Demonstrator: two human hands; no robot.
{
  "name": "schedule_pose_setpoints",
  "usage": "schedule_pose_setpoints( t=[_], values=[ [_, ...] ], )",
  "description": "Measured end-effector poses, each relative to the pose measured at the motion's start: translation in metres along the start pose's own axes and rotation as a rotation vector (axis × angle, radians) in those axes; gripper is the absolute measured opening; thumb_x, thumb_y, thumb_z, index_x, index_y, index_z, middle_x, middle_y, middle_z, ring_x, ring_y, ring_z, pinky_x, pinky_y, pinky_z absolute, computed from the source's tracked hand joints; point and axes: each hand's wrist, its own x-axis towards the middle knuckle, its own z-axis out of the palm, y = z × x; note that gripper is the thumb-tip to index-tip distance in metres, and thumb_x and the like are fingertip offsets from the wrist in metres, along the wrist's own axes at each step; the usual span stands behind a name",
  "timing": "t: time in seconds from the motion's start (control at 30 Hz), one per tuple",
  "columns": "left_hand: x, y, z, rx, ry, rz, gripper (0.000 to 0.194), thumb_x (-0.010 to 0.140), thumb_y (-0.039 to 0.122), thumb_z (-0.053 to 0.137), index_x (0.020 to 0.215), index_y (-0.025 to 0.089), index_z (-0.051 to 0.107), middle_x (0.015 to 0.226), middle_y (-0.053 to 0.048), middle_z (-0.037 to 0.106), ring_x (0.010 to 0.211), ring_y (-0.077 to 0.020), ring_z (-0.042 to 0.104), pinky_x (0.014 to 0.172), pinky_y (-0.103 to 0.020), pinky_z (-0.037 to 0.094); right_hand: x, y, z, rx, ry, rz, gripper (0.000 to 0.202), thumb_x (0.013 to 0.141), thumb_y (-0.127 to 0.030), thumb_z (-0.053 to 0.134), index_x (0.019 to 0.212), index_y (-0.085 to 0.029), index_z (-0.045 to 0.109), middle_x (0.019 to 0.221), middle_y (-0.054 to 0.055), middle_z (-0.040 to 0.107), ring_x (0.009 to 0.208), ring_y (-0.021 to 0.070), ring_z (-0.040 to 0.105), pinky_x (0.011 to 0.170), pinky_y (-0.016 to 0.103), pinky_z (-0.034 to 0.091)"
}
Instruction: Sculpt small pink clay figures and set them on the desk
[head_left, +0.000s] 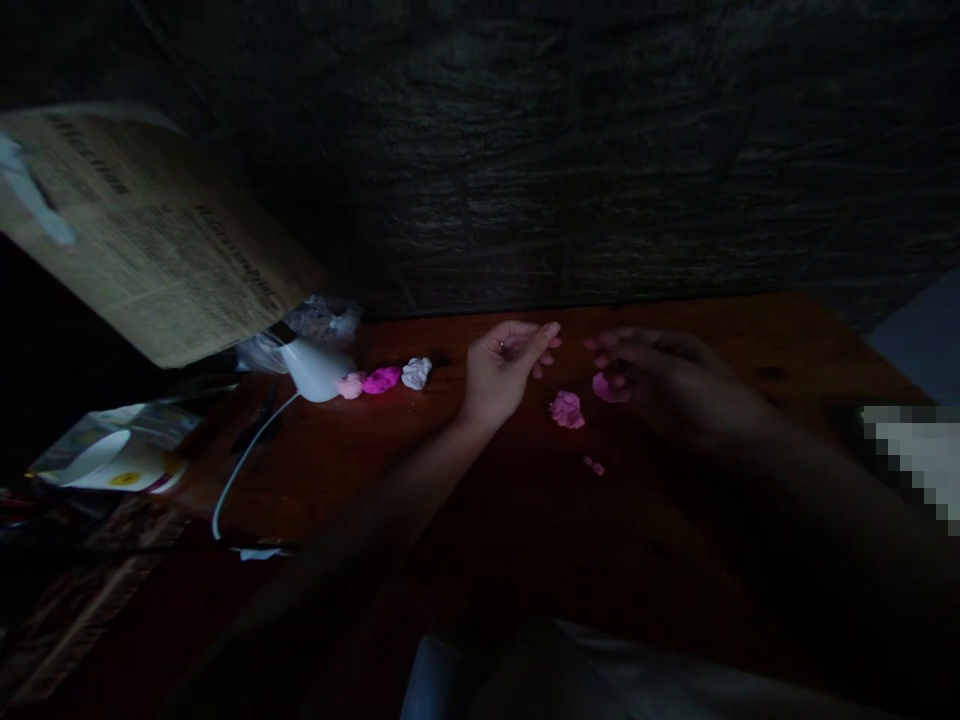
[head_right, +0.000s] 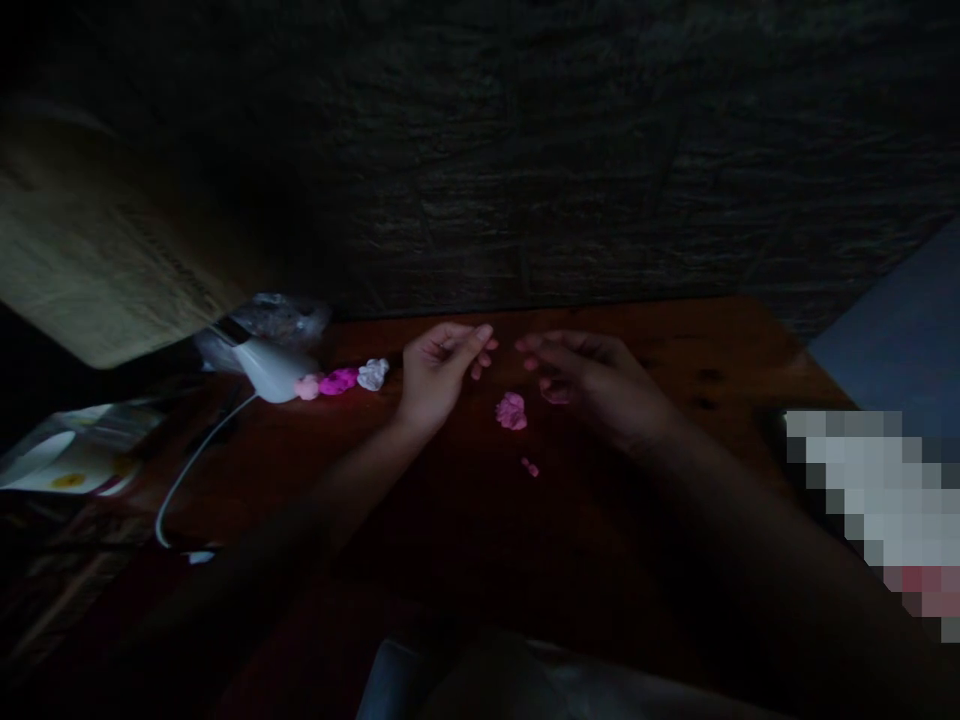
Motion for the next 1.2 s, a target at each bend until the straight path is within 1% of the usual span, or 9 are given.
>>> schedule_pose_setpoints(
  t=[0.1, 0.23, 0.33, 0.47, 0.6, 0.7, 0.83, 0.93, 1.2],
  values=[
    [0.031, 0.019, 0.017, -0.053, 0.09, 0.014, 0.012, 0.088, 0.023, 0.076, 0.08, 0.015, 0.071, 0.085, -0.005, 0.077, 0.063, -0.0067, 0.062, 0.054, -0.019, 0.043, -0.001, -0.005, -0.001, 0.044, 0.034, -0.037, 0.031, 0.065, -0.049, 0.093, 0.083, -0.026, 0.08, 0.084, 0.0, 0.072, 0.062, 0.0094, 0.056, 0.058, 0.024, 0.05],
    [0.094, 0.047, 0.051, -0.171, 0.236, 0.036, 0.009, 0.092, 0.019, 0.072, 0.09, 0.011, 0.069, 0.092, -0.006, 0.077, 0.067, -0.0049, 0.063, 0.058, -0.016, 0.042, -0.001, -0.01, -0.001, 0.085, 0.027, -0.063, 0.035, 0.062, -0.051, 0.094, 0.083, -0.027, 0.081, 0.079, -0.002, 0.07, 0.06, 0.0094, 0.054, 0.059, 0.025, 0.049],
    [0.122, 0.053, 0.072, -0.245, 0.314, -0.071, 0.009, 0.094, 0.017, 0.068, 0.1, 0.011, 0.069, 0.095, -0.003, 0.076, 0.072, -0.0043, 0.064, 0.065, -0.016, 0.045, 0.001, -0.011, 0.0, 0.128, 0.041, -0.052, 0.041, 0.054, -0.052, 0.097, 0.08, -0.024, 0.081, 0.076, -0.001, 0.071, 0.057, 0.0085, 0.051, 0.057, 0.024, 0.045],
    [0.09, 0.034, 0.068, -0.208, 0.131, -0.102, 0.017, 0.076, 0.017, 0.084, 0.085, 0.011, 0.072, 0.072, 0.002, 0.07, 0.063, -0.0056, 0.059, 0.064, -0.02, 0.044, 0.005, -0.006, 0.0, 0.143, 0.015, -0.059, 0.045, 0.051, -0.054, 0.096, 0.078, -0.022, 0.08, 0.071, -0.001, 0.07, 0.057, 0.0096, 0.052, 0.055, 0.025, 0.041],
    [0.024, 0.012, 0.019, -0.051, -0.126, -0.169, 0.032, 0.057, 0.027, 0.094, 0.075, 0.013, 0.072, 0.071, 0.0, 0.073, 0.064, -0.0085, 0.061, 0.061, -0.023, 0.045, 0.009, 0.0, 0.002, 0.116, -0.026, -0.068, 0.043, 0.05, -0.052, 0.096, 0.073, -0.02, 0.077, 0.07, -0.001, 0.068, 0.057, 0.0078, 0.052, 0.054, 0.024, 0.039],
    [-0.003, 0.005, -0.012, -0.022, -0.088, -0.23, 0.042, 0.05, 0.028, 0.097, 0.084, 0.016, 0.074, 0.071, 0.001, 0.075, 0.063, -0.0091, 0.064, 0.066, -0.024, 0.049, 0.011, 0.002, 0.001, 0.102, -0.032, -0.076, 0.043, 0.055, -0.053, 0.094, 0.078, -0.02, 0.079, 0.072, 0.0, 0.069, 0.058, 0.0087, 0.053, 0.053, 0.024, 0.038],
    [-0.004, -0.003, -0.021, -0.15, -0.031, -0.288, 0.046, 0.048, 0.029, 0.098, 0.086, 0.015, 0.075, 0.065, 0.003, 0.073, 0.06, -0.0076, 0.065, 0.066, -0.022, 0.048, 0.013, 0.002, -0.002, 0.075, 0.022, -0.082, 0.047, 0.054, -0.056, 0.093, 0.08, -0.019, 0.08, 0.072, 0.0, 0.068, 0.057, 0.0082, 0.051, 0.053, 0.024, 0.038],
    [-0.001, -0.008, -0.018, -0.196, -0.128, -0.292, 0.045, 0.052, 0.03, 0.097, 0.089, 0.016, 0.076, 0.064, 0.003, 0.072, 0.06, -0.0081, 0.066, 0.067, -0.023, 0.051, 0.009, 0.0, -0.002, -0.008, 0.035, -0.093, 0.049, 0.056, -0.06, 0.091, 0.081, -0.019, 0.08, 0.074, 0.001, 0.07, 0.058, 0.009, 0.054, 0.054, 0.025, 0.04],
    [-0.012, -0.011, -0.027, -0.29, -0.261, -0.41, 0.034, 0.061, 0.028, 0.094, 0.09, 0.02, 0.078, 0.075, 0.001, 0.076, 0.066, -0.0097, 0.069, 0.071, -0.026, 0.056, -0.008, 0.004, 0.014, -0.272, -0.185, -0.204, 0.034, 0.074, -0.05, 0.086, 0.095, -0.024, 0.08, 0.09, 0.004, 0.079, 0.077, 0.0175, 0.07, 0.072, 0.033, 0.056]
  ],
)
